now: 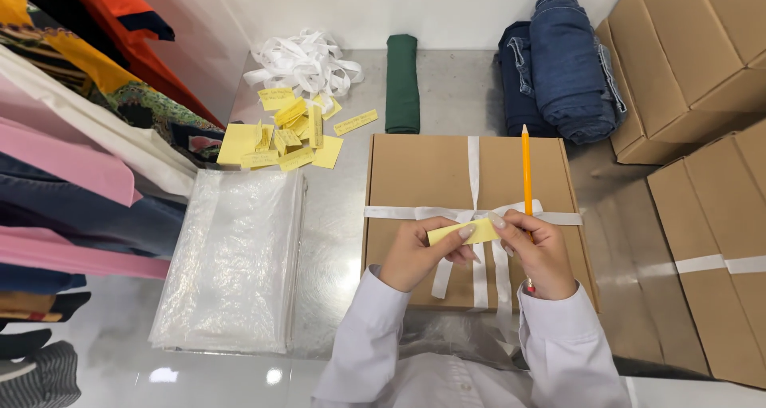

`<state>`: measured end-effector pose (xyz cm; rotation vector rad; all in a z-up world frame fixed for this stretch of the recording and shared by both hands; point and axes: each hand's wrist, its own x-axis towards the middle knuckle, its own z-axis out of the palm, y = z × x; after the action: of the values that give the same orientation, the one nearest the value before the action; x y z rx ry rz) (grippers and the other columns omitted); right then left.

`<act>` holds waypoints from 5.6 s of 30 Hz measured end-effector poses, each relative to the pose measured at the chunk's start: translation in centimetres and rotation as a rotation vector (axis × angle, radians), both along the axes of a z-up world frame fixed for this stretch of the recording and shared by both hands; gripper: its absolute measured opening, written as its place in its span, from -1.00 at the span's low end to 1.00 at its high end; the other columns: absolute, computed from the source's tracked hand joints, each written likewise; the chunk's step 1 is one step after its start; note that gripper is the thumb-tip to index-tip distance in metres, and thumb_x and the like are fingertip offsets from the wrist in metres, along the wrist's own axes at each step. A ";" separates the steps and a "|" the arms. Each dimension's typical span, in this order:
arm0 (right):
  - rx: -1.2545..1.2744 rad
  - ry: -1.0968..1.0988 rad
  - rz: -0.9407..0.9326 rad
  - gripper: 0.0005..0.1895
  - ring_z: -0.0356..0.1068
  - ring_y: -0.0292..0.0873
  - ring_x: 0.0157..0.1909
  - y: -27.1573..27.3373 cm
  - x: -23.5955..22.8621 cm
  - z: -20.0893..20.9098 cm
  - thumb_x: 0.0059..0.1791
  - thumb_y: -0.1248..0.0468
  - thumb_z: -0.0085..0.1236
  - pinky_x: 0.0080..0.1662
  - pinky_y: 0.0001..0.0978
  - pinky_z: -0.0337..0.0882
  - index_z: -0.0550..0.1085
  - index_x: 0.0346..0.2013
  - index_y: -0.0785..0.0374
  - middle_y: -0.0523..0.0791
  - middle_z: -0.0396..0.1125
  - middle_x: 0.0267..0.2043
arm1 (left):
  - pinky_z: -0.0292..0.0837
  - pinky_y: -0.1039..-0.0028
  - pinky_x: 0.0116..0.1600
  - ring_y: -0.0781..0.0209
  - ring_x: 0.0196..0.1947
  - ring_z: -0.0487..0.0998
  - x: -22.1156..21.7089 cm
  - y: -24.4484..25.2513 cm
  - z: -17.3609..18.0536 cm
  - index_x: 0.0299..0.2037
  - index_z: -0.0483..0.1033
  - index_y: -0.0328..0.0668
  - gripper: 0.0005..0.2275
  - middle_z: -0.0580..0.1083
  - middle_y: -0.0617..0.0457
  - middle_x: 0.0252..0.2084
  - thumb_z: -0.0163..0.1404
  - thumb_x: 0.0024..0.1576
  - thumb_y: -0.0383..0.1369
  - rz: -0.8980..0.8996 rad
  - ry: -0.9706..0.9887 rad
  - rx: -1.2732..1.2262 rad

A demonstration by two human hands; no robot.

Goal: Tying a ribbon on a box, writing a label, and preparing plastic packaging

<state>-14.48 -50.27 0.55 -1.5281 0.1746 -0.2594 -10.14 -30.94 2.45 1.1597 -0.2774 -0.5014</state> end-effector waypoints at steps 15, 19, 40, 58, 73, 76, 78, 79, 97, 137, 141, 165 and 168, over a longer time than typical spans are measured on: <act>0.079 -0.005 0.083 -0.80 -0.05 -0.37 -0.48 -2.3 0.1 -0.4 0.04 0.38 0.14 -0.38 -0.52 0.23 0.51 -0.48 0.39 -0.21 -0.11 -0.59 | 0.66 0.44 -0.14 0.01 -0.27 0.67 -0.4 -2.4 0.3 -0.04 0.55 -0.59 -0.77 0.58 -0.39 -0.23 0.11 0.20 -0.48 0.064 0.025 -0.045; 0.052 0.001 0.103 -0.77 -0.05 -0.36 -0.48 -3.3 0.5 -1.9 0.04 0.36 0.14 -0.37 -0.51 0.22 0.51 -0.51 0.38 -0.21 -0.11 -0.60 | 0.67 0.46 -0.16 0.03 -0.28 0.67 -0.2 -2.5 0.0 -0.06 0.55 -0.61 -0.76 0.57 -0.36 -0.25 0.13 0.18 -0.47 0.071 0.055 -0.037; -0.011 0.003 0.114 -0.72 0.02 -0.33 -0.47 -3.5 -0.8 -0.9 0.06 0.32 0.14 -0.37 -0.47 0.23 0.52 -0.55 0.31 -0.18 -0.01 -0.63 | 0.67 0.51 -0.25 0.03 -0.36 0.68 -0.3 -2.9 0.7 -0.11 0.58 -0.59 -0.76 0.58 -0.39 -0.31 0.19 0.13 -0.46 0.003 0.033 0.036; -0.056 0.012 0.135 -0.75 -0.02 -0.36 -0.46 -2.5 -1.4 1.0 0.05 0.34 0.15 -0.39 -0.53 0.17 0.56 -0.51 0.37 -0.20 0.00 -0.59 | 0.68 0.46 -0.20 0.04 -0.32 0.67 0.0 -2.2 1.1 -0.09 0.56 -0.61 -0.77 0.58 -0.39 -0.29 0.15 0.15 -0.49 -0.083 0.016 0.077; -0.240 -0.005 0.139 -0.79 -0.07 -0.41 -0.43 -2.8 -1.5 1.5 0.04 0.34 0.16 -0.33 -0.55 0.12 0.59 -0.47 0.32 -0.29 -0.14 -0.54 | 0.64 0.45 -0.33 0.09 -0.45 0.66 1.4 -1.9 2.1 -0.15 0.57 -0.50 -0.84 0.59 -0.28 -0.36 -0.01 0.27 -0.47 -0.335 -0.241 0.216; -0.209 -0.009 0.130 -0.76 -0.06 -0.41 -0.46 -3.2 -1.5 0.6 0.06 0.31 0.13 -0.33 -0.56 0.12 0.57 -0.48 0.32 -0.27 -0.14 -0.57 | 0.64 0.48 -0.37 0.10 -0.46 0.66 1.4 -2.0 2.0 -0.13 0.56 -0.51 -0.85 0.59 -0.27 -0.36 0.02 0.26 -0.48 -0.301 -0.252 0.179; -0.149 -0.031 0.099 -0.76 -0.03 -0.39 -0.48 -3.3 -1.7 -0.8 0.07 0.33 0.11 -0.32 -0.57 0.17 0.55 -0.48 0.32 -0.23 -0.08 -0.59 | 0.59 0.54 -0.42 0.15 -0.49 0.64 1.4 -2.1 2.0 -0.14 0.57 -0.49 -0.86 0.59 -0.23 -0.37 0.05 0.23 -0.49 -0.246 -0.275 0.169; -0.148 -0.032 0.099 -0.76 -0.03 -0.39 -0.48 -3.2 -1.6 -0.9 0.07 0.33 0.11 -0.32 -0.57 0.17 0.55 -0.48 0.32 -0.23 -0.08 -0.59 | 0.59 0.54 -0.42 0.15 -0.49 0.64 1.4 -2.1 2.1 -0.14 0.57 -0.49 -0.86 0.59 -0.23 -0.37 0.05 0.23 -0.49 -0.245 -0.276 0.170; -0.155 -0.073 0.010 -0.76 -0.08 -0.43 -0.44 -1.1 -1.5 1.1 0.11 0.32 0.05 -0.32 -0.62 0.15 0.49 -0.45 0.28 -0.27 -0.09 -0.57 | 0.49 0.61 -0.47 0.27 -0.55 0.62 0.6 -2.3 3.0 -0.20 0.63 -0.34 -0.89 0.61 -0.12 -0.41 0.07 0.22 -0.44 0.015 -0.452 0.307; -0.315 0.153 0.008 -0.88 0.00 -0.43 -0.53 4.9 1.9 -4.1 0.01 0.27 0.24 -0.39 -0.61 0.08 0.59 -0.40 0.21 -0.26 0.12 -0.68 | 0.59 0.50 -0.52 0.18 -0.59 0.59 2.6 8.5 -8.5 -0.26 0.56 -0.44 -0.84 0.51 -0.11 -0.57 0.01 0.27 -0.43 0.179 -0.350 0.420; -0.552 0.278 -0.064 -0.89 0.04 -0.27 -0.58 5.0 1.6 -5.5 -0.06 0.21 0.33 -0.41 -0.37 0.16 0.63 -0.37 0.18 -0.17 0.05 -0.73 | 0.55 0.37 -0.44 0.09 -0.56 0.58 2.8 10.0 -11.8 -0.28 0.56 -0.32 -0.83 0.50 -0.05 -0.61 0.03 0.27 -0.35 0.186 -0.427 0.629; 1.074 0.118 -0.005 -0.55 0.52 -0.21 -0.11 12.2 6.1 -10.8 0.10 -0.09 -0.03 -0.11 -0.48 0.49 0.47 0.09 0.13 -0.11 0.51 -0.02 | 0.39 0.37 0.01 0.02 -0.15 0.36 2.9 10.6 -19.2 -0.35 0.44 -0.20 -0.82 0.27 0.01 -0.26 0.07 0.22 -0.30 0.224 -0.818 0.839; 0.895 0.108 -0.044 -0.96 0.43 -0.38 -0.19 12.8 6.6 -14.0 0.12 0.18 0.06 -0.13 -0.63 0.40 0.45 -0.18 0.00 -0.24 0.43 -0.20 | 0.38 0.39 0.01 0.04 -0.16 0.36 2.6 10.4 -19.0 -0.38 0.43 -0.20 -0.81 0.26 0.02 -0.25 0.06 0.22 -0.29 0.223 -0.765 0.871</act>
<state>-7.84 -37.49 -13.46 -0.6489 0.3539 -0.1030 -7.52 -20.56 -16.60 2.1926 -0.6086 0.0791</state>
